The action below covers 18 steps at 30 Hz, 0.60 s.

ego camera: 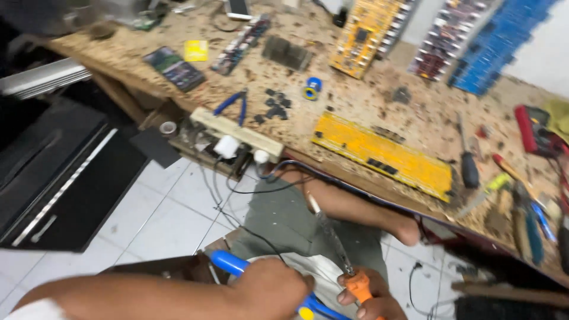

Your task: Desoldering electronic components from a circuit board using a soldering iron and a desoldering pump.

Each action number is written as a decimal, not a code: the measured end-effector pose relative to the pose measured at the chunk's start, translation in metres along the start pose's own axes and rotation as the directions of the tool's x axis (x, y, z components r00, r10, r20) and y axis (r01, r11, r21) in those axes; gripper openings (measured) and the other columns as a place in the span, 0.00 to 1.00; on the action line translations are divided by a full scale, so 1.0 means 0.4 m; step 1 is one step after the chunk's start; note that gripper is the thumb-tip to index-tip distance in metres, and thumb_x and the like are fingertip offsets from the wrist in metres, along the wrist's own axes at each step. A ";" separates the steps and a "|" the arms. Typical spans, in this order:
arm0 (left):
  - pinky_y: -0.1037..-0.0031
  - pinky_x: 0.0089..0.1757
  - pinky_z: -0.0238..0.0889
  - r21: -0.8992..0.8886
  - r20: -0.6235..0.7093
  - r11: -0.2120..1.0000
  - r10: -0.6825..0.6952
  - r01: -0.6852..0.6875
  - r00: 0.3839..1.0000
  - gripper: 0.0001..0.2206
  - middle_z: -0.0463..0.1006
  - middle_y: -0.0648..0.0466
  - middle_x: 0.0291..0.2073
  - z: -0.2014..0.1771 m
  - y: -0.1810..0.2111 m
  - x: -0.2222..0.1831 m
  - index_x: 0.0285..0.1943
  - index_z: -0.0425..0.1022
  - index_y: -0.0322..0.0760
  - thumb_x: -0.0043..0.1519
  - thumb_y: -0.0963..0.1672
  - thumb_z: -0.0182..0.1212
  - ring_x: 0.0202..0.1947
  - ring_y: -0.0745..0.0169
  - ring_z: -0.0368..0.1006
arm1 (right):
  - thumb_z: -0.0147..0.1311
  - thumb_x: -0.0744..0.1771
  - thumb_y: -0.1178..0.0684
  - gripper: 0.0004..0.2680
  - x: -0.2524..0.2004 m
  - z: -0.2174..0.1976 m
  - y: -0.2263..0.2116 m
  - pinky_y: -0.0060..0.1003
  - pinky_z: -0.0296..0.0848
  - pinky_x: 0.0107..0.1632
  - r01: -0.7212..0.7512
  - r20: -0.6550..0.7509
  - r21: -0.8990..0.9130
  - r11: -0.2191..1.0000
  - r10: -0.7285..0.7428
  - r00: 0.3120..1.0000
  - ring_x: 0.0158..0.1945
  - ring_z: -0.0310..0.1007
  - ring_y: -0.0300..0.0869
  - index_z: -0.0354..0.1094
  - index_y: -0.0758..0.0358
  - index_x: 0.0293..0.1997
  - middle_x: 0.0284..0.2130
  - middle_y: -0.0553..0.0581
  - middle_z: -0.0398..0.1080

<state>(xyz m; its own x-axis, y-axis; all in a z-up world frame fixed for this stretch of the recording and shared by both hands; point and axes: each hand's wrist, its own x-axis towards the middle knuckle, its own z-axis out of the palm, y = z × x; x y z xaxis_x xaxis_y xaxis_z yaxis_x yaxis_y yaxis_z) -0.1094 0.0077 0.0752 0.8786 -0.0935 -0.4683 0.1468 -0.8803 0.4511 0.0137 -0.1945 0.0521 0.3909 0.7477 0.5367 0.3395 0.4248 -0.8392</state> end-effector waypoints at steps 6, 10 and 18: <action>0.46 0.36 0.71 -0.113 -0.007 0.985 -0.130 0.128 0.992 0.15 0.80 0.39 0.43 -0.001 0.061 0.018 0.52 0.77 0.34 0.62 0.42 0.47 0.43 0.26 0.76 | 0.57 0.62 0.51 0.06 0.034 0.046 0.000 0.25 0.65 0.29 -0.447 -0.034 0.203 0.871 0.462 0.886 0.52 0.78 0.48 0.69 0.51 0.40 0.65 0.69 0.65; 0.48 0.29 0.71 0.003 -0.156 1.000 -0.007 0.008 0.988 0.12 0.82 0.46 0.39 0.003 0.059 0.032 0.43 0.77 0.33 0.64 0.42 0.44 0.39 0.35 0.79 | 0.47 0.70 0.46 0.06 0.140 0.094 0.038 0.50 0.57 0.72 -0.013 0.034 0.087 0.996 0.010 0.999 0.70 0.61 0.63 0.63 0.53 0.44 0.55 0.77 0.67; 0.48 0.27 0.71 -0.021 -0.109 0.998 0.054 -0.056 0.993 0.09 0.81 0.48 0.36 0.001 -0.029 0.032 0.46 0.73 0.38 0.57 0.39 0.59 0.35 0.34 0.79 | 0.43 0.73 0.45 0.10 0.209 0.096 0.096 0.42 0.61 0.57 0.018 -0.119 -0.131 0.991 -0.034 0.992 0.54 0.66 0.58 0.56 0.60 0.53 0.47 0.77 0.67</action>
<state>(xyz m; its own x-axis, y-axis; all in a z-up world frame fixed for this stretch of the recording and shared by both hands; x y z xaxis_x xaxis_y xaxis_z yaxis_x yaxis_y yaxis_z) -0.1001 0.0165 0.0638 0.9297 -0.0893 -0.3574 0.1066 -0.8635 0.4929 0.0264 -0.0960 0.0613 0.4785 0.6669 0.5712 0.4558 0.3674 -0.8107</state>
